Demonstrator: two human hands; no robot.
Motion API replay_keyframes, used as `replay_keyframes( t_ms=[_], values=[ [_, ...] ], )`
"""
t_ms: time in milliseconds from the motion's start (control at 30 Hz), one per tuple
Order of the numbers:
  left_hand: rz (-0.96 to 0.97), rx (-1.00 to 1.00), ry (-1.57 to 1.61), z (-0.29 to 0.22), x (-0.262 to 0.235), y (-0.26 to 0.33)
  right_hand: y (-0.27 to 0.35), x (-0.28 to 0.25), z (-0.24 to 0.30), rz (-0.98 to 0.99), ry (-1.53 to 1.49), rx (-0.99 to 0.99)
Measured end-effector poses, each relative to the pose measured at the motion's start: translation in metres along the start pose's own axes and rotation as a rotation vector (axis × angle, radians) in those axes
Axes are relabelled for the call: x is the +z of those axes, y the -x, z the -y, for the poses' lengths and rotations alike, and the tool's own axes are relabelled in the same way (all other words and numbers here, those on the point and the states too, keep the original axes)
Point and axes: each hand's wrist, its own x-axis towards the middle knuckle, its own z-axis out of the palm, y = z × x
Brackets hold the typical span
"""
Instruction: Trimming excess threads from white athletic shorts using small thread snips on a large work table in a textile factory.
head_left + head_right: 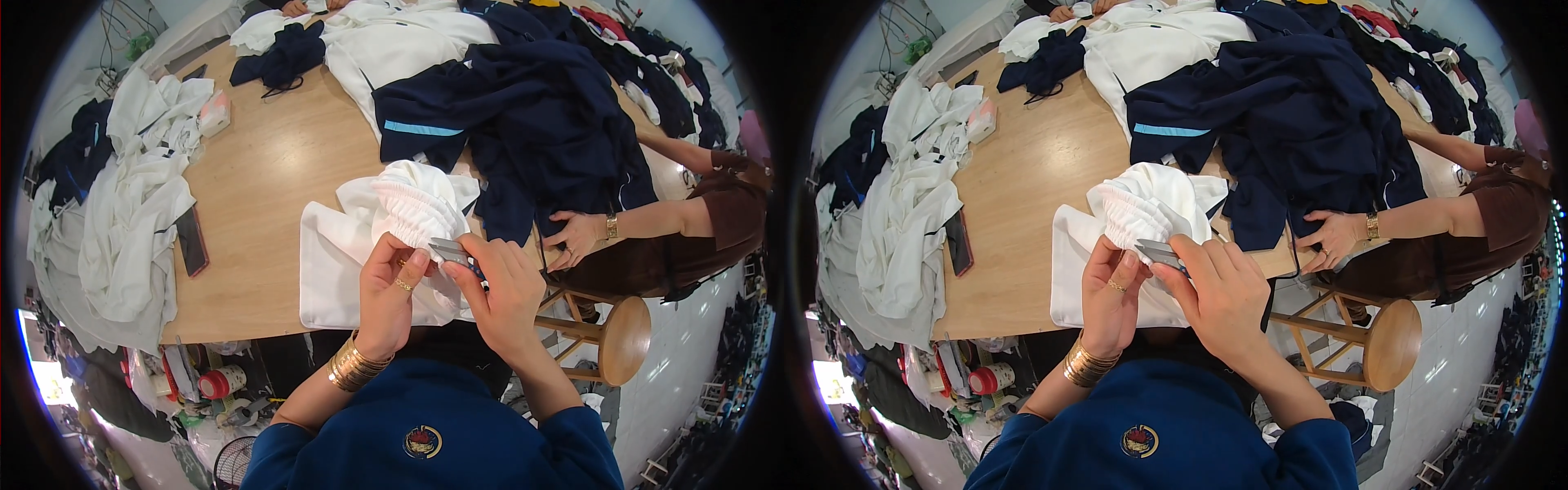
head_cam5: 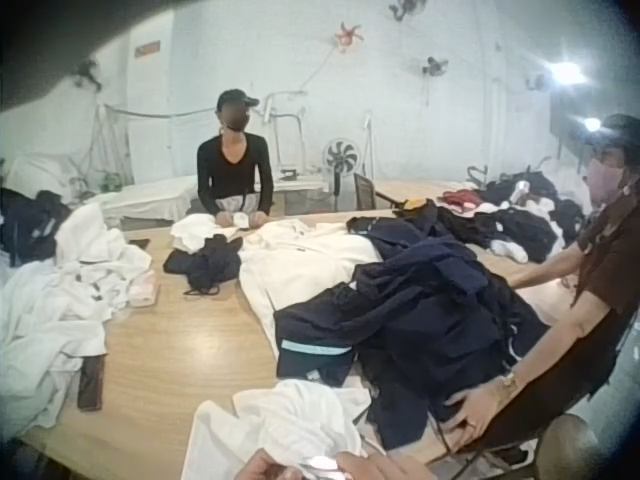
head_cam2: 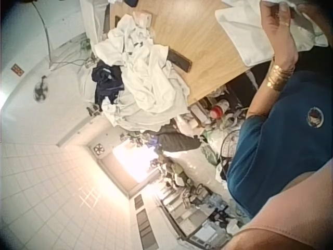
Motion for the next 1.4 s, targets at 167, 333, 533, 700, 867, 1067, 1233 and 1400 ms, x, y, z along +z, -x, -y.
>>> replay_keyframes(
  t_ms=[167,333,533,700,867,1067,1233,1400],
  values=[
    [0.004,0.01,-0.008,0.0,-0.001,0.001,0.0,0.0,0.002,-0.01,0.021,-0.007],
    [0.005,0.014,-0.005,0.001,-0.003,0.001,0.0,0.002,0.002,-0.013,0.0,0.001],
    [0.007,-0.011,0.009,0.001,-0.005,-0.006,-0.005,0.006,-0.005,-0.015,-0.112,0.08],
    [-0.017,-0.008,0.0,-0.009,-0.004,-0.004,-0.007,0.004,-0.002,-0.057,-0.251,0.099],
    [0.011,-0.018,0.091,-0.005,-0.031,-0.01,-0.001,0.003,-0.01,0.001,-0.452,0.377],
    [0.134,-0.1,0.174,-0.053,-0.044,-0.042,-0.031,0.004,-0.025,0.06,-0.642,0.431],
    [0.163,0.394,-0.168,-0.161,-0.036,-0.074,-0.05,0.045,-0.069,0.091,-0.52,0.503],
    [0.045,0.729,-1.232,-0.206,-0.055,-0.097,-0.006,0.138,-0.151,0.203,-0.11,0.454]
  ],
)
